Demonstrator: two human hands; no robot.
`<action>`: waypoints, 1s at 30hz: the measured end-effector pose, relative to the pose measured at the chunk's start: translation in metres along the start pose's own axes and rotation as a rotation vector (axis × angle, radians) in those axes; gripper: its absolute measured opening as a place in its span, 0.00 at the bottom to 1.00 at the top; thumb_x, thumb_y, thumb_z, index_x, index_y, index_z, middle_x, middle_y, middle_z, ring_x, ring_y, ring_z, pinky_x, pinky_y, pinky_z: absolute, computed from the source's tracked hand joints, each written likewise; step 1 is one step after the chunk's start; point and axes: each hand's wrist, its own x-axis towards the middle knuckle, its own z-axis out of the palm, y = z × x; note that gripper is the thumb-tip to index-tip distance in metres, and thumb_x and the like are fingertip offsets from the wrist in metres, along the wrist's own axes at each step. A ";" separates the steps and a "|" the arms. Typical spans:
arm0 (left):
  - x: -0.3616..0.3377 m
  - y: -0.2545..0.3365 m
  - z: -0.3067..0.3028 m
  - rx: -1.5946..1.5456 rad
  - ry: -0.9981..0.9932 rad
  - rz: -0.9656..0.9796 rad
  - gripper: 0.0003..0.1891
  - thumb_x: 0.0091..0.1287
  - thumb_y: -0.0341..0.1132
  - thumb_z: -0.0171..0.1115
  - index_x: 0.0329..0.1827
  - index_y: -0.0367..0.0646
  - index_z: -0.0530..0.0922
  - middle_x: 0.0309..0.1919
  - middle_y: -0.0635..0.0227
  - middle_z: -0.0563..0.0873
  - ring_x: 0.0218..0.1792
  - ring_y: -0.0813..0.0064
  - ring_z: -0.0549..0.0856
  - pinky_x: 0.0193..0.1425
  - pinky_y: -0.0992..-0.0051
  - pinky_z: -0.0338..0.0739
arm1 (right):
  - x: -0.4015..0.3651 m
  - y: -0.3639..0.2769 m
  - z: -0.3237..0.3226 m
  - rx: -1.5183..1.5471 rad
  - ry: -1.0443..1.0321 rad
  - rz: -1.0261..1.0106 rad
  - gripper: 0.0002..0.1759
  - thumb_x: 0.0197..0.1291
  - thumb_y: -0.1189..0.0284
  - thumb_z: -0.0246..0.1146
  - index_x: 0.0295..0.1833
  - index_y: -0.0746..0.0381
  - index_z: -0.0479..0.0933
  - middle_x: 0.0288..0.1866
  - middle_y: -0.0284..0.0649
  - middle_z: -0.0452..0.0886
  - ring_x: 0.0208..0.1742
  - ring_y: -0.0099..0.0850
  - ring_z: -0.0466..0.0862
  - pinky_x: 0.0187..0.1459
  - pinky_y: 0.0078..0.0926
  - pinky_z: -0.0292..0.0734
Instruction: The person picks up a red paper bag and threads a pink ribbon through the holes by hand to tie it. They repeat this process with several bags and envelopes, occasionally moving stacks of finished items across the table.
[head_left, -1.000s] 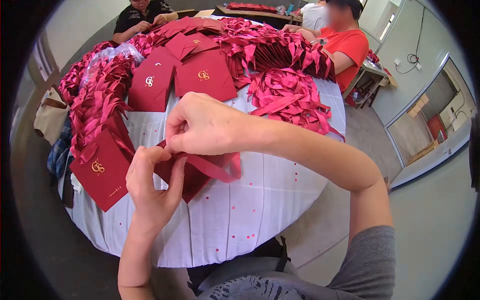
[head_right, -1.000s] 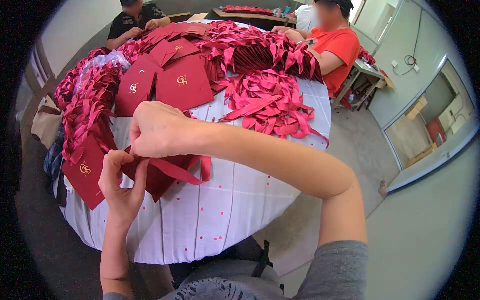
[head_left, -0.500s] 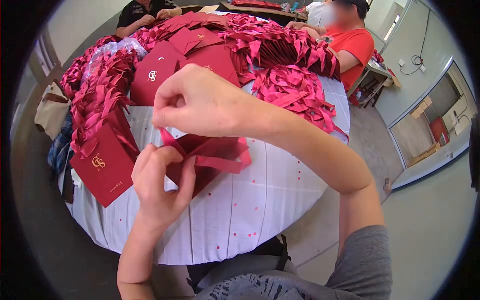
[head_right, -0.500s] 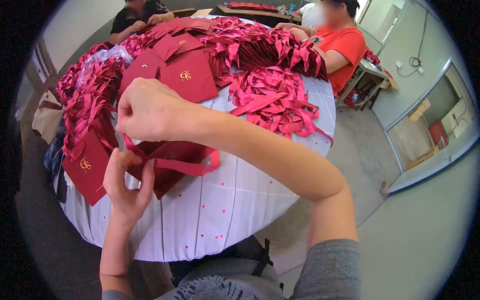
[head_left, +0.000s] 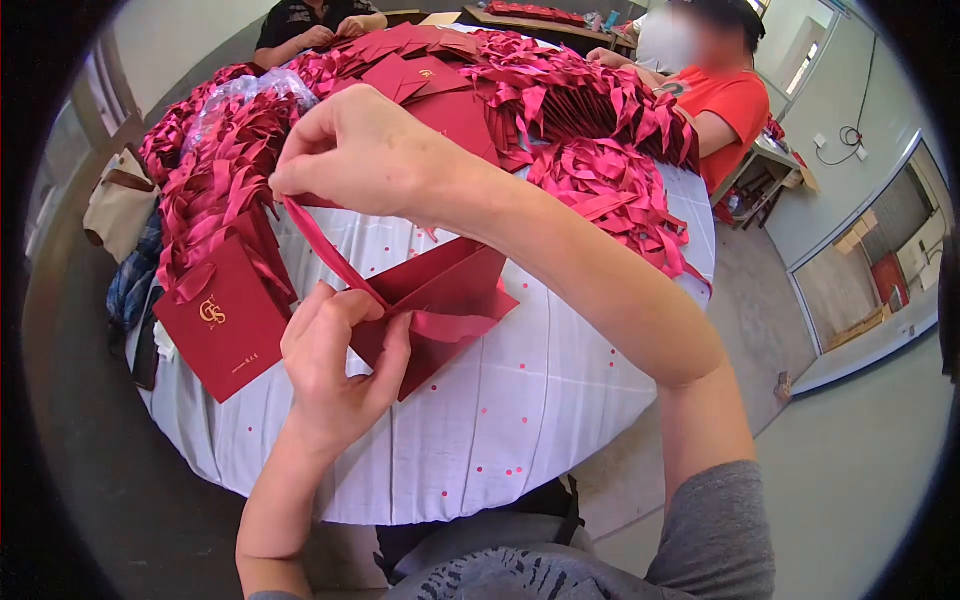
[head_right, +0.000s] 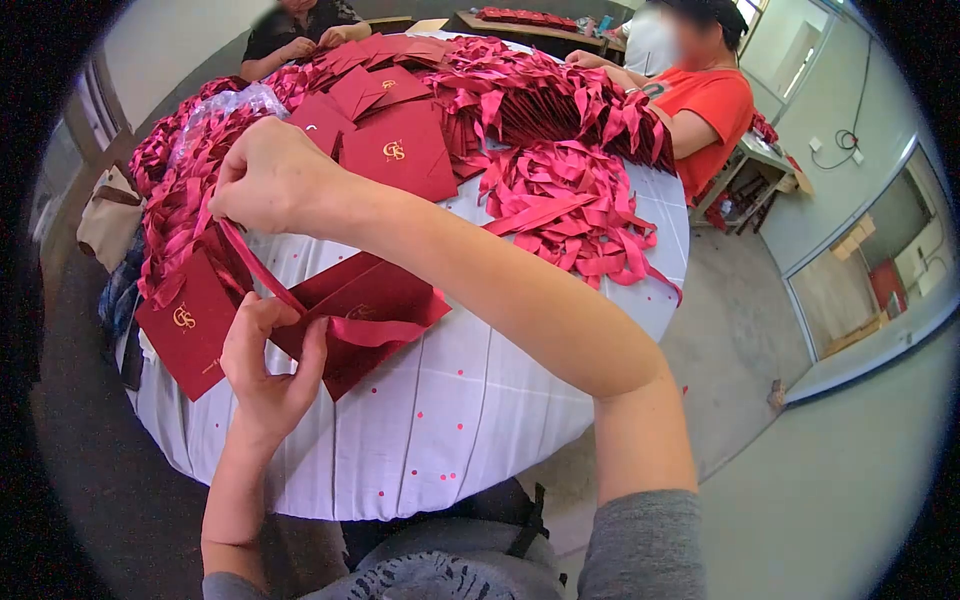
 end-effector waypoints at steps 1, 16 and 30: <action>0.000 0.000 0.000 0.001 -0.001 0.000 0.13 0.46 0.19 0.69 0.31 0.37 0.73 0.22 0.64 0.76 0.20 0.69 0.73 0.22 0.74 0.64 | 0.004 0.001 0.002 0.025 0.022 -0.025 0.09 0.53 0.71 0.65 0.32 0.67 0.83 0.24 0.34 0.79 0.26 0.17 0.75 0.29 0.19 0.70; -0.001 -0.012 -0.003 -0.110 0.098 -0.330 0.10 0.55 0.20 0.67 0.35 0.34 0.73 0.26 0.64 0.76 0.26 0.76 0.77 0.30 0.80 0.72 | -0.058 0.003 -0.011 -0.327 0.300 -0.257 0.14 0.57 0.64 0.62 0.29 0.65 0.78 0.23 0.43 0.79 0.27 0.43 0.81 0.32 0.39 0.75; -0.001 -0.018 -0.008 -0.122 0.028 -0.218 0.12 0.53 0.19 0.67 0.36 0.36 0.73 0.26 0.63 0.77 0.25 0.69 0.77 0.27 0.74 0.71 | -0.151 0.045 -0.073 0.076 0.001 0.233 0.04 0.61 0.78 0.61 0.35 0.69 0.78 0.30 0.33 0.79 0.32 0.18 0.79 0.36 0.16 0.73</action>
